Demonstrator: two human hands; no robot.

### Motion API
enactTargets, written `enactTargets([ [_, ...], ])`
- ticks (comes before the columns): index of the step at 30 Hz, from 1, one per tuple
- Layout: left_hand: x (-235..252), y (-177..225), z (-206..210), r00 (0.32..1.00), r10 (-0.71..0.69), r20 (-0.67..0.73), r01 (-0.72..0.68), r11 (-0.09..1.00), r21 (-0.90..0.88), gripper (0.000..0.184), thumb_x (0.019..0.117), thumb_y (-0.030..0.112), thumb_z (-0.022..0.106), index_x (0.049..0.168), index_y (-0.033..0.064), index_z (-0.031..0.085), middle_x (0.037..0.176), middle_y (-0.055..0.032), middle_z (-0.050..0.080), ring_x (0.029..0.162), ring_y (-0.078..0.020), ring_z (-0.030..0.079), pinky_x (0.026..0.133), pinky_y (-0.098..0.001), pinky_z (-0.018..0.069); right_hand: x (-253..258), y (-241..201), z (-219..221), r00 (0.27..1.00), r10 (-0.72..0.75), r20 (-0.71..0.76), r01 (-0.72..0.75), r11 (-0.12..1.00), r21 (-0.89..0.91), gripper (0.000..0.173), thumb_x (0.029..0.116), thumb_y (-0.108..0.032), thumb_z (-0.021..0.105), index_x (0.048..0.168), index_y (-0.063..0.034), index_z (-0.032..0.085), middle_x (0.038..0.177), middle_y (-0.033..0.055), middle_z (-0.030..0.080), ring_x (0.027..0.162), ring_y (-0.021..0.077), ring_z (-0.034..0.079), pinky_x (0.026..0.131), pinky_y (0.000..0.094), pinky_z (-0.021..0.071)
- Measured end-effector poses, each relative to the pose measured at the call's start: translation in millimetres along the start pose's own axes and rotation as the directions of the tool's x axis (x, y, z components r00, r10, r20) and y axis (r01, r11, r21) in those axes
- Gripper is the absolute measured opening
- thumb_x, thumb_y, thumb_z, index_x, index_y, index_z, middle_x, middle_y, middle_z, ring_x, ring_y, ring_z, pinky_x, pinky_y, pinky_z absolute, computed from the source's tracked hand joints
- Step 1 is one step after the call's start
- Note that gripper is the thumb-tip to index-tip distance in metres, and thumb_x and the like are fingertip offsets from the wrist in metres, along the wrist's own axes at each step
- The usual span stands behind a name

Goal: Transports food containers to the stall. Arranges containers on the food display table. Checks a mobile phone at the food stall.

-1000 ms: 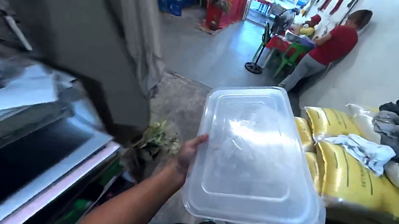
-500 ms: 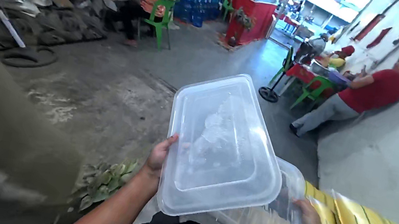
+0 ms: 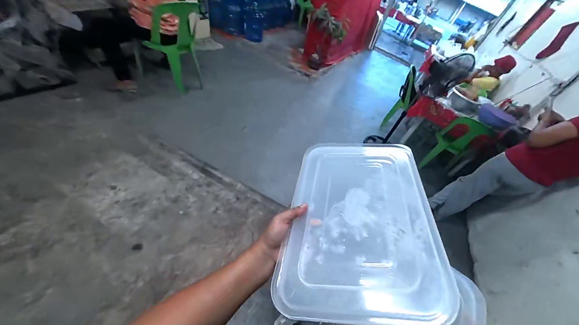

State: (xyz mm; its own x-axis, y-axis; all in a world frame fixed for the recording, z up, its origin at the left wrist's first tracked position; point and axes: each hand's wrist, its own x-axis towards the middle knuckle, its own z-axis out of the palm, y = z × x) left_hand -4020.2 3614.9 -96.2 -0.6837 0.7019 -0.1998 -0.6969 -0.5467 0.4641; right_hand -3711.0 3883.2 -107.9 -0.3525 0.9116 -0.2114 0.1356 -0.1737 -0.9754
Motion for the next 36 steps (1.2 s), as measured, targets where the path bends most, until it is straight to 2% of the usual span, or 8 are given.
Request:
enactTargets([
  [3, 97, 18, 1, 0.999, 0.039, -0.003, -0.039, 0.999, -0.036, 0.041, 0.1113, 0.026, 0.026, 0.113, 0.0028, 0.06, 0.089, -0.0159, 0.075, 0.079, -0.0234, 0.076, 0.069, -0.039, 0.0643, 95, -32, 60, 0.999, -0.02, 0.039, 0.021, 1.0, -0.015, 0.026, 0.0953, -0.004, 0.048, 0.118, -0.005, 0.061, 0.085, -0.0026, 0.068, 0.069, 0.0022, 0.066, 0.06, 0.0215, 0.0578],
  [10, 279, 124, -8, 0.923, 0.339, -0.18, -0.337, 0.94, 0.044, 0.045, 0.112, 0.029, 0.022, 0.111, 0.0084, 0.062, 0.09, -0.0097, 0.076, 0.08, -0.0176, 0.076, 0.068, -0.0359, 0.0651, 313, -126, 285, 0.945, 0.049, 0.322, -0.039, 0.999, -0.037, 0.034, 0.0985, 0.001, 0.046, 0.131, 0.0001, 0.057, 0.096, 0.0058, 0.071, 0.077, 0.0088, 0.07, 0.067, 0.0267, 0.0602],
  [13, 356, 173, -22, 0.873, 0.444, -0.202, -0.435, 0.896, 0.088, 0.046, 0.1117, 0.028, 0.02, 0.109, 0.0104, 0.063, 0.091, -0.0072, 0.077, 0.082, -0.0155, 0.076, 0.07, -0.0343, 0.0651, 395, -139, 388, 0.907, 0.071, 0.415, -0.063, 0.997, -0.034, 0.033, 0.0982, 0.002, 0.046, 0.129, 0.0013, 0.058, 0.095, 0.0071, 0.07, 0.077, 0.0104, 0.069, 0.067, 0.0278, 0.06],
  [17, 490, 243, -28, 0.843, 0.505, -0.186, -0.476, 0.861, 0.177, 0.044, 0.1123, 0.026, 0.019, 0.11, 0.0111, 0.06, 0.091, -0.0051, 0.077, 0.083, -0.0141, 0.076, 0.072, -0.0332, 0.0651, 495, -135, 497, 0.91, 0.12, 0.397, -0.138, 0.99, 0.018, 0.031, 0.099, 0.001, 0.047, 0.128, 0.0013, 0.058, 0.094, 0.0082, 0.07, 0.077, 0.0117, 0.069, 0.068, 0.0291, 0.0603],
  [22, 680, 306, 10, 0.915, 0.366, -0.17, -0.333, 0.923, 0.194, 0.041, 0.1121, 0.025, 0.02, 0.112, 0.0096, 0.059, 0.09, -0.0066, 0.076, 0.081, -0.0152, 0.076, 0.069, -0.034, 0.0652, 614, -163, 564, 0.956, 0.105, 0.275, -0.11, 0.994, 0.006, 0.033, 0.0984, -0.001, 0.047, 0.129, 0.002, 0.057, 0.094, 0.0067, 0.069, 0.077, 0.0092, 0.067, 0.068, 0.0275, 0.0585],
  [25, 798, 321, 34, 0.965, 0.239, -0.108, -0.217, 0.959, 0.181, 0.04, 0.1115, 0.025, 0.022, 0.112, 0.0085, 0.059, 0.09, -0.0085, 0.076, 0.081, -0.017, 0.076, 0.07, -0.0351, 0.0651, 679, -184, 586, 0.984, 0.103, 0.147, -0.105, 0.994, 0.008, 0.036, 0.0999, -0.002, 0.047, 0.135, 0.0016, 0.054, 0.098, 0.0058, 0.067, 0.078, 0.0066, 0.067, 0.069, 0.0251, 0.0584],
  [29, 960, 331, 52, 0.99, 0.128, -0.063, -0.118, 0.983, 0.143, 0.038, 0.111, 0.026, 0.027, 0.115, 0.0057, 0.058, 0.091, -0.0121, 0.075, 0.082, -0.021, 0.076, 0.071, -0.039, 0.0648, 791, -220, 635, 0.997, 0.076, 0.029, -0.076, 0.997, -0.002, 0.031, 0.1007, -0.002, 0.046, 0.129, -0.0009, 0.057, 0.093, 0.002, 0.068, 0.074, 0.0038, 0.067, 0.065, 0.0221, 0.058],
  [36, 1188, 402, 80, 0.962, 0.261, -0.079, -0.249, 0.959, 0.132, 0.04, 0.1116, 0.025, 0.024, 0.115, 0.0073, 0.059, 0.093, -0.0091, 0.076, 0.084, -0.0169, 0.076, 0.073, -0.0357, 0.065, 1022, -315, 788, 0.986, 0.005, 0.169, -0.012, 0.999, 0.044, 0.03, 0.0988, 0.0, 0.047, 0.126, -0.0007, 0.059, 0.092, 0.0025, 0.07, 0.074, 0.0058, 0.069, 0.066, 0.024, 0.0599],
])
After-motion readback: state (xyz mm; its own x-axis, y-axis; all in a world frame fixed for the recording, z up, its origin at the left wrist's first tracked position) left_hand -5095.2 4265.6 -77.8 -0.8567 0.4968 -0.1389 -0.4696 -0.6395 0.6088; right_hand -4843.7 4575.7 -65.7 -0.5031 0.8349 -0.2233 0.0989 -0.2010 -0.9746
